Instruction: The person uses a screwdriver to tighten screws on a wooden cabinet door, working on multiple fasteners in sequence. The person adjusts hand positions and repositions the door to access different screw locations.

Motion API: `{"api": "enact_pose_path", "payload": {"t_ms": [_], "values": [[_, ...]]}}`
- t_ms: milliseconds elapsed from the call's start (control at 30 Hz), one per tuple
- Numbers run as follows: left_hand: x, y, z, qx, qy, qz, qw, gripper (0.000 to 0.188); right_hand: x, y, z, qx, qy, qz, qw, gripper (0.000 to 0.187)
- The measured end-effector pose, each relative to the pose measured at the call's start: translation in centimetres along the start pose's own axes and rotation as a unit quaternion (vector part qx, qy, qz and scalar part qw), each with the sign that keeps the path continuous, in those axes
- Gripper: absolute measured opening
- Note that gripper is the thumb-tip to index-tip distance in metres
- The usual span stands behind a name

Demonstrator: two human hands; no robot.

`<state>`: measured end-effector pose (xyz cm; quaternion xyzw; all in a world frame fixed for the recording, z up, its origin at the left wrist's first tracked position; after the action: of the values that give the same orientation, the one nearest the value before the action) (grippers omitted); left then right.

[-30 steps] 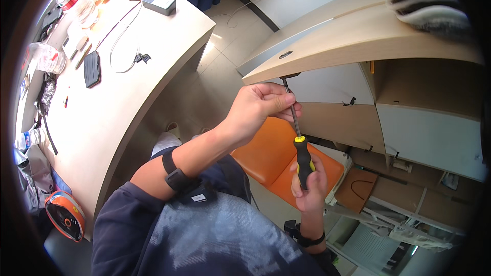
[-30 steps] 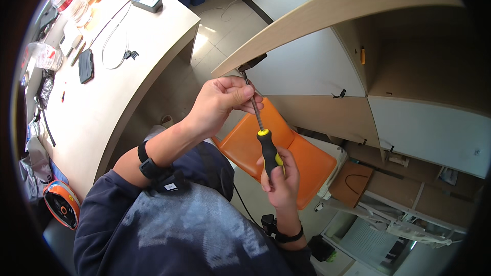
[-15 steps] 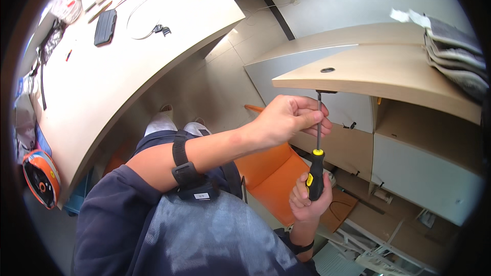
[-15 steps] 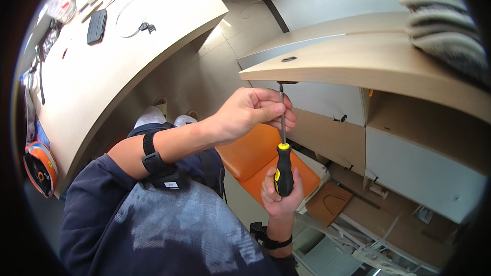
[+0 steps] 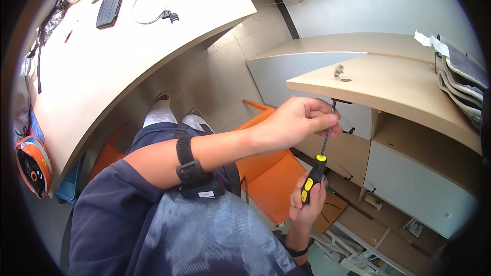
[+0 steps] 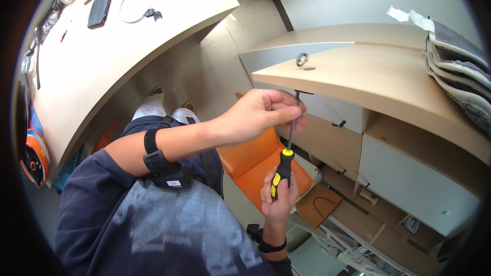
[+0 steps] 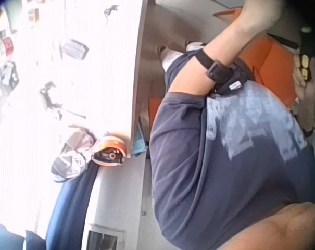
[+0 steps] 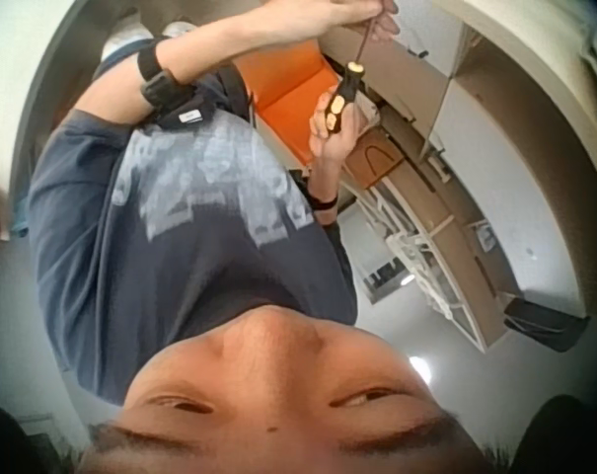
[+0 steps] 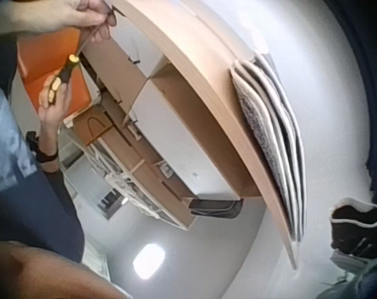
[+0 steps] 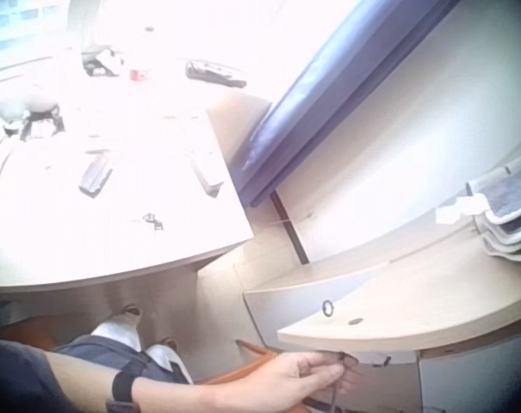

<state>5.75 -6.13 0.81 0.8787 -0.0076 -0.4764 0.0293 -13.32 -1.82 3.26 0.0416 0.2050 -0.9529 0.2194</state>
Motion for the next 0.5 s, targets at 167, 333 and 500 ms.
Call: {"api": "enact_pose_path", "payload": {"t_ms": [167, 333, 500], "values": [[-0.3, -0.1, -0.1, -0.001, -0.082, 0.083, 0.993, 0.032, -2.1, 0.0, -1.7, -0.175, 0.405, 0.147, 0.885, 0.045], [-0.2, -0.2, 0.1, 0.001, -0.094, 0.090, 0.991, 0.032, -2.2, 0.1, -2.0, -0.166, 0.371, 0.145, 0.902, 0.045], [-0.5, -0.1, 0.8, -0.008, -0.108, 0.082, 0.991, 0.030, -1.8, 0.2, -1.7, -0.161, 0.353, 0.121, 0.914, 0.042]]}}
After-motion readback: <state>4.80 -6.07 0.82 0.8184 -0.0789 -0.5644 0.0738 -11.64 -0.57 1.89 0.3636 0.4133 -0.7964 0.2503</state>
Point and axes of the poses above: each hand's wrist, its own y-axis towards the middle knuckle, its own x-axis out of the back of the hand, z = x × y, the point moved 6 cm from there along y, towards the middle knuckle, and after that the axes turned 2 degrees about z, right-handed, at the moved point
